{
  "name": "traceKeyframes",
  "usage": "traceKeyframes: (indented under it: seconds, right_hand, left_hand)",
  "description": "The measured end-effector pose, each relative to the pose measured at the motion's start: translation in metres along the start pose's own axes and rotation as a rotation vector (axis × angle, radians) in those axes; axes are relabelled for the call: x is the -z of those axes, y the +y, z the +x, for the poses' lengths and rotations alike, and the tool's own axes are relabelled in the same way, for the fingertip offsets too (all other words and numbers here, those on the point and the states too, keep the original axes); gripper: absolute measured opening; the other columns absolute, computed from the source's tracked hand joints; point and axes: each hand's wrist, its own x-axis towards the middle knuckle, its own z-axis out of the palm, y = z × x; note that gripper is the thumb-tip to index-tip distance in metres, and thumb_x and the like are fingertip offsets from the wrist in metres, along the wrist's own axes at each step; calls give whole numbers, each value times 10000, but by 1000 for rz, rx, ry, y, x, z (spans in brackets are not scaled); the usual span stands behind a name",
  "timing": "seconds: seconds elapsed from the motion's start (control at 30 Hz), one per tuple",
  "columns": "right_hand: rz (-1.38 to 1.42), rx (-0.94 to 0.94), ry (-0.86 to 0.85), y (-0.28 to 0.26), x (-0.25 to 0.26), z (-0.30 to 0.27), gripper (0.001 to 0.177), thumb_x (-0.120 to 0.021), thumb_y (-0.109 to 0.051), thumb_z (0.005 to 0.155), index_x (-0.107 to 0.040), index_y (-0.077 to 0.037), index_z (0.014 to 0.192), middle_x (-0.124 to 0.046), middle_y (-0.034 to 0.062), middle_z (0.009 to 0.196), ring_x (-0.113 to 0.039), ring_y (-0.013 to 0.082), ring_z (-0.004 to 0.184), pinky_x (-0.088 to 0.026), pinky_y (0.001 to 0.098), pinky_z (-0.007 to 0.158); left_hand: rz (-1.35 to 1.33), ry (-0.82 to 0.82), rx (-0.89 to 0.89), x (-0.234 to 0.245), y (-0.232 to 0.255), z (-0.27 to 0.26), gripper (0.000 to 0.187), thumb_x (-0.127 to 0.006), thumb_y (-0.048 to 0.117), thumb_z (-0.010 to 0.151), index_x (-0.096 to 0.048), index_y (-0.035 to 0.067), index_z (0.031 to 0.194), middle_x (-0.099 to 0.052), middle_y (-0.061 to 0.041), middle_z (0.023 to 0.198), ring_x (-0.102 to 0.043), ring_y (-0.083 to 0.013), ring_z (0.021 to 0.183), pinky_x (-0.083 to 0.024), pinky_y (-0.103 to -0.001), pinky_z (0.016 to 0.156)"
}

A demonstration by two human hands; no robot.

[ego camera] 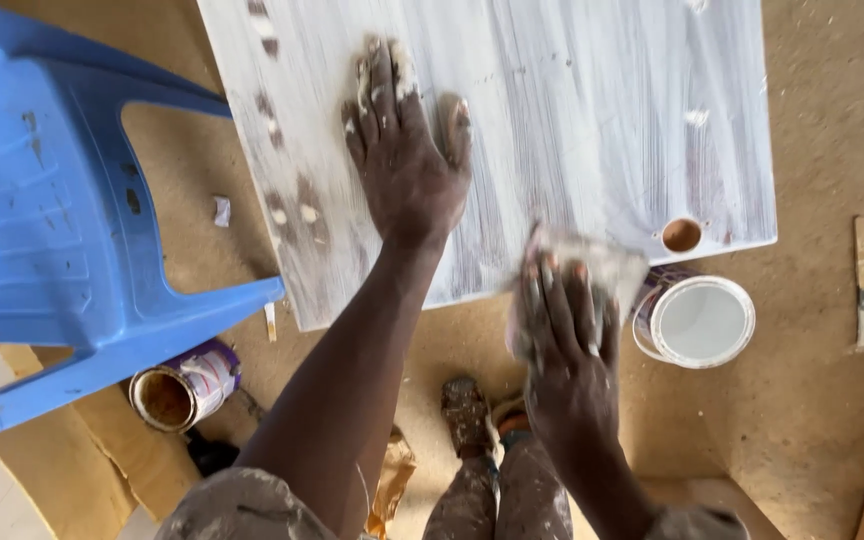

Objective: Sanding a wooden board with a sanding block to smooth out the surface coating.

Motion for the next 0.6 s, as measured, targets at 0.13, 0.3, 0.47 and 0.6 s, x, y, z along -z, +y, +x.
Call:
traceKeyframes:
  seconds: [0.13, 0.3, 0.47, 0.6]
  right_hand:
    - [-46, -28, -89, 2, -7, -6, 826, -465, 159, 814, -314, -76, 1591, -297, 144, 1670, -176, 368, 1566, -124, 650, 1271]
    - [-42, 2, -57, 5, -3, -2, 755, -453, 74, 858, -308, -37, 1591, -276, 142, 1683, -201, 364, 1573, -154, 633, 1274]
    - [-53, -22, -94, 2, -9, -8, 851, -418, 192, 825, -230, -70, 1612, -227, 140, 1691, -148, 338, 1574, -102, 595, 1303]
    - [-45, -6, -47, 6, -10, -10, 773, -507, 148, 846, -335, -61, 1571, -308, 146, 1668, -243, 350, 1558, -167, 566, 1310]
  left_hand:
    - [-5, -83, 26, 2, -4, -11, 592, -414, 492, 1068, -607, -43, 1234, -295, -235, 1602, -320, -434, 1495, -183, -623, 1280]
    - [-30, 14, -12, 3, 1, -4, 524, -510, 447, 1050, -600, -42, 1217, -346, -242, 1569, -391, -436, 1453, -233, -620, 1265]
    - [27, -112, 34, 7, -1, -6, 717, -426, 493, 1082, -349, -44, 1552, -242, -196, 1667, -288, -357, 1568, -169, -563, 1322]
    - [-33, -58, 11, 1, -2, -9, 637, -391, 497, 1068, -626, -59, 1273, -293, -247, 1613, -358, -424, 1498, -181, -619, 1285]
